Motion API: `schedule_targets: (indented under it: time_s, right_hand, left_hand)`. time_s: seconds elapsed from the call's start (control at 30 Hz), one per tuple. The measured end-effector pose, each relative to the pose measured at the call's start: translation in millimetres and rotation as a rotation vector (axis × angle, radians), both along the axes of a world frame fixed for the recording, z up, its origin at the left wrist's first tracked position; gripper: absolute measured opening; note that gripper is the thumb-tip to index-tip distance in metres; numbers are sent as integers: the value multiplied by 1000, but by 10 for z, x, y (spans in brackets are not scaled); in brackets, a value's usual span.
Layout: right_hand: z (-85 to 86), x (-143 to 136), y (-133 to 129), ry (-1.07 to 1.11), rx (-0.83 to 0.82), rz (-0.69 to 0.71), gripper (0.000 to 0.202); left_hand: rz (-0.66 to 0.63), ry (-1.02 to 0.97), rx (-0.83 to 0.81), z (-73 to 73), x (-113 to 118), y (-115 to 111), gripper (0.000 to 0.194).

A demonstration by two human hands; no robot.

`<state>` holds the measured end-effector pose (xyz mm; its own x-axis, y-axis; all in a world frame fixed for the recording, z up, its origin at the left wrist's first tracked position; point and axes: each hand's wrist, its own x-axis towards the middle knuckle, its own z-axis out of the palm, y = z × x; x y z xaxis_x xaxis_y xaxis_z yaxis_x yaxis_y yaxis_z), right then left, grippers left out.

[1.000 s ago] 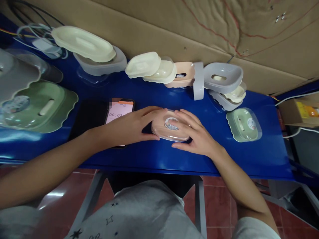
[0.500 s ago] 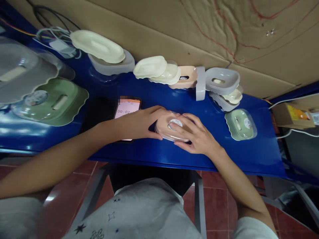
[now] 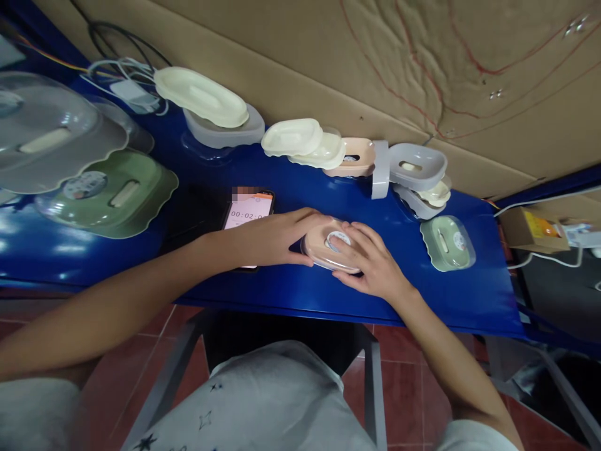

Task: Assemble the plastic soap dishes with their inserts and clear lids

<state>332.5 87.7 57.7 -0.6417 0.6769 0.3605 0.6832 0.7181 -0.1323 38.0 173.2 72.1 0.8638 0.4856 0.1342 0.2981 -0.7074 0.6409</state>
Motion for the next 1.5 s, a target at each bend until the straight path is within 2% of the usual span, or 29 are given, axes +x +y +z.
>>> schedule_targets:
  time_s: [0.1,0.2,0.33,0.47,0.57,0.63,0.73,0.8,0.9,0.97,1.03,1.1,1.2,1.27,1.5]
  right_hand:
    - [4,66,-304,-28,14,-101,93]
    - [3,283,-677,-40,41,-251,91]
    - [-15,739,-1035,-86,128,-495,80]
    - [-27,1003,-1122,-190,228,-711,64]
    - [45,905,-998,-190,266,-805,53]
    - [144,717,-801,-121,283,-798,51]
    - [304,342,-312,94,222,-696,57]
    - [366,109,96,220,142,-684,59]
    - [352,-80,642,227,98,-842,64]
    - [287,-74,857,210,94,-925,57]
    - [210,4,936,260,110,-926,48]
    - [151,99,922,406,146,-882,44]
    - [132,172,853,692,159,-793,42]
    - [148,150,817,798,142,-712,40]
    - [159,-69,694,835,152,-520,33]
  left_hand:
    - [-44,62,115,-31,5,-38,82]
    - [-23,115,246,-42,24,-49,76]
    - [119,143,397,14,28,41,56]
    - [311,172,442,109,-17,167,45]
    - [400,198,451,136,-36,215,41]
    - [406,210,449,121,-31,228,38]
    - [374,223,455,79,-23,243,34]
    - [368,219,468,63,-32,251,32]
    - [399,190,504,81,-61,247,30]
    - [414,165,529,110,-77,226,29]
    - [404,144,550,134,-82,188,28]
    - [380,123,563,149,-75,141,29]
    - [352,101,566,163,-56,84,30]
    - [348,104,556,177,-51,70,30]
    - [477,155,500,236,-131,215,40]
